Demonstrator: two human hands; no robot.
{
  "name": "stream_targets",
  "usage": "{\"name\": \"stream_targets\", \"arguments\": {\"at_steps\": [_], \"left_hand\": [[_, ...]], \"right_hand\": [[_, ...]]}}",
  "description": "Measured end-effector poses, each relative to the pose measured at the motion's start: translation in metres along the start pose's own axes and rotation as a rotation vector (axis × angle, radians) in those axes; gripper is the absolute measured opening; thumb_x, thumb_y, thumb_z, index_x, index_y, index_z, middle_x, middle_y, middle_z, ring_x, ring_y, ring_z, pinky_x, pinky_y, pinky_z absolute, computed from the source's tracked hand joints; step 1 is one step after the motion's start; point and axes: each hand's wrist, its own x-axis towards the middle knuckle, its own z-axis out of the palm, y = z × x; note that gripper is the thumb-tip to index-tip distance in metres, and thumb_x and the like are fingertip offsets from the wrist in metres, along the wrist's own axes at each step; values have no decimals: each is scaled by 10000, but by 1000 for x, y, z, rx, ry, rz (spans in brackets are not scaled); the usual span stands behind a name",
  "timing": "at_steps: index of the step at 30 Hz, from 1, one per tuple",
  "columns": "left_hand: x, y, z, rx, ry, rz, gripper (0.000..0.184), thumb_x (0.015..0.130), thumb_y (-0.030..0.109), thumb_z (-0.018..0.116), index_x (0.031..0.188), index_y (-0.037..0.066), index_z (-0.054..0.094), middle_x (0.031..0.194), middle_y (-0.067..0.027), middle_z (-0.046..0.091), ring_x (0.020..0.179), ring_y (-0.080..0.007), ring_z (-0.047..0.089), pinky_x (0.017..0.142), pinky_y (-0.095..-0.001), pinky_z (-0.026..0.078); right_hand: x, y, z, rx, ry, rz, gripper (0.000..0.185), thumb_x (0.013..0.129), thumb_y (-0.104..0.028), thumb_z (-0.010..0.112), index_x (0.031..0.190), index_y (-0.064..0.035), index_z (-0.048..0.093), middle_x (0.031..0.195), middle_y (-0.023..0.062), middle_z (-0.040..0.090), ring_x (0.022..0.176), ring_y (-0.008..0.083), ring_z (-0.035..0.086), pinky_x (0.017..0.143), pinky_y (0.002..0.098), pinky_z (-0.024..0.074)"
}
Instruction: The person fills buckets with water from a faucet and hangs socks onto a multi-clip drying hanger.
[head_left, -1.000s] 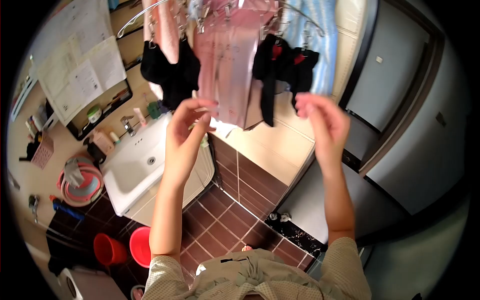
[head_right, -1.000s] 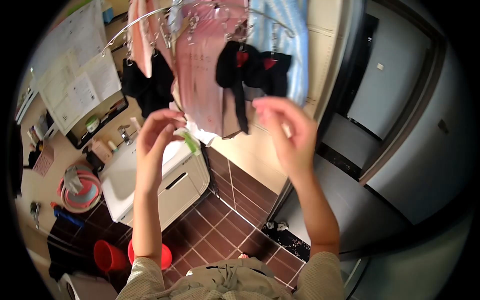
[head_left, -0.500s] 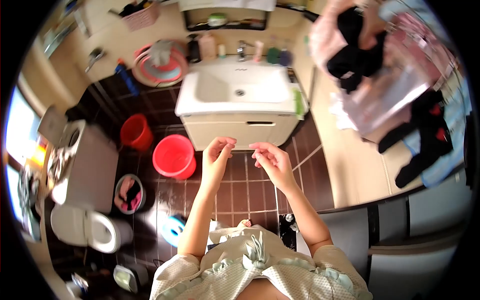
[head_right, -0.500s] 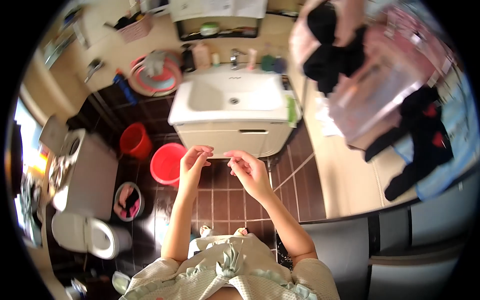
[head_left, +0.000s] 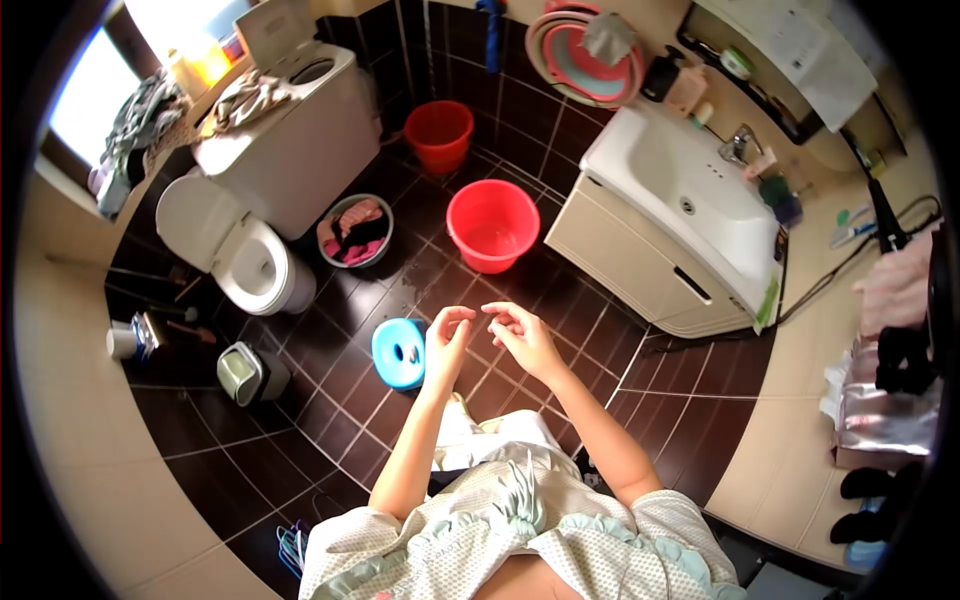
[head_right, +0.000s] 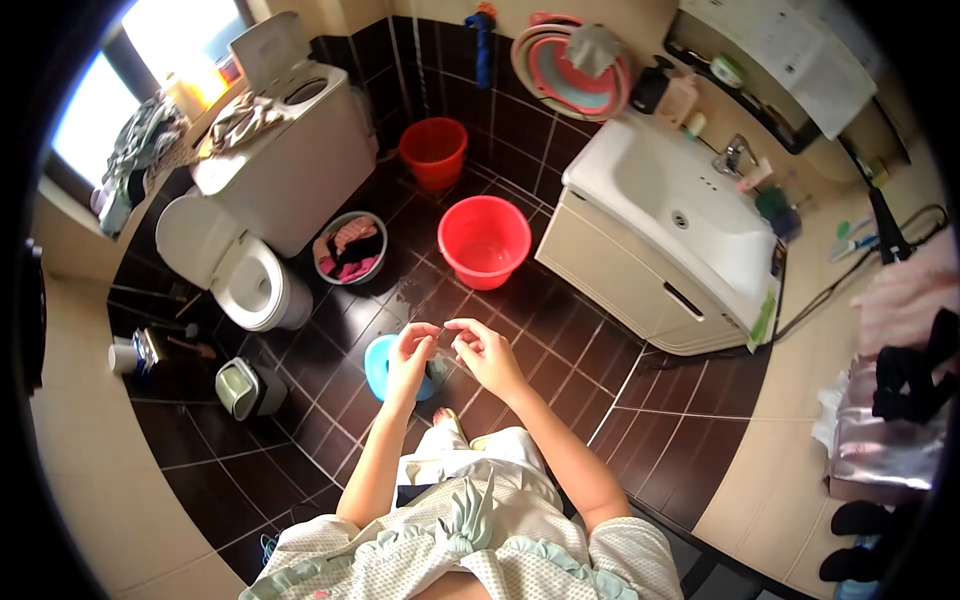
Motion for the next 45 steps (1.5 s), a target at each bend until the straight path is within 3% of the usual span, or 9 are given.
{"name": "stream_targets", "arguments": {"at_steps": [5, 7, 12, 18, 23, 32, 39, 40, 45], "left_hand": [[5, -52, -90, 91, 242, -1, 149, 796, 26, 505, 928, 46, 571, 893, -40, 598, 831, -136, 549, 785, -266, 418], [-2, -66, -123, 110, 312, 2, 140, 815, 64, 491, 934, 78, 563, 917, 0, 590, 816, -92, 541, 662, -218, 423], [-23, -105, -182, 78, 577, -160, 134, 819, 93, 490, 930, 95, 564, 895, 10, 589, 788, -83, 533, 628, -207, 408], [-26, -171, -197, -145, 848, -335, 137, 834, 87, 469, 929, 105, 565, 889, 9, 578, 778, -86, 526, 624, -215, 412], [-33, -274, -181, -136, 858, -399, 136, 824, 76, 473, 923, 96, 564, 864, 13, 577, 719, -56, 515, 571, -194, 412], [-23, -441, -168, -231, 867, -689, 152, 809, 38, 481, 937, 71, 557, 792, -9, 567, 640, -69, 513, 510, -195, 407], [32, -529, -214, -328, 764, -857, 344, 765, -30, 428, 1084, 79, 498, 957, -45, 547, 708, -112, 542, 581, -264, 471], [40, -554, -223, -334, 746, -822, 355, 771, -30, 431, 1102, 83, 490, 975, -53, 537, 709, -115, 542, 582, -264, 474], [80, -613, -257, -409, 737, -896, 422, 779, -10, 489, 1178, 120, 446, 1046, -75, 484, 737, -144, 545, 603, -274, 492]], "right_hand": [[44, 42, 75, -59, -168, 106, 287, 823, -53, 526, 1110, -51, 520, 806, 21, 536, 637, 57, 520, 609, 190, 451], [55, 55, 101, -71, -219, 173, 293, 819, -54, 522, 1112, -55, 519, 782, 20, 543, 641, 65, 532, 613, 205, 462], [76, 110, 145, -212, -391, 243, 294, 816, -42, 517, 1110, -59, 522, 760, 15, 547, 636, 64, 536, 609, 204, 466], [91, 176, 167, -355, -565, 296, 296, 810, -32, 510, 1105, -51, 525, 742, 28, 573, 635, 70, 550, 615, 206, 468], [111, 264, 178, -430, -657, 302, 297, 783, -59, 489, 1074, -54, 549, 699, 42, 588, 615, 79, 539, 613, 229, 460], [146, 407, 197, -641, -673, 394, 277, 762, -219, 536, 1031, -178, 585, 609, 26, 576, 604, 103, 570, 591, 271, 449], [169, 556, 207, -728, -680, 197, 384, 722, -52, 519, 1099, -126, 520, 915, 90, 559, 721, 186, 572, 701, 314, 470], [176, 566, 211, -736, -712, 252, 427, 692, -31, 517, 1110, -117, 496, 977, 136, 531, 782, 285, 575, 714, 373, 465], [205, 613, 232, -917, -798, 58, 577, 686, 2, 530, 1213, -213, 435, 1163, 146, 433, 973, 322, 527, 789, 397, 465]]}}
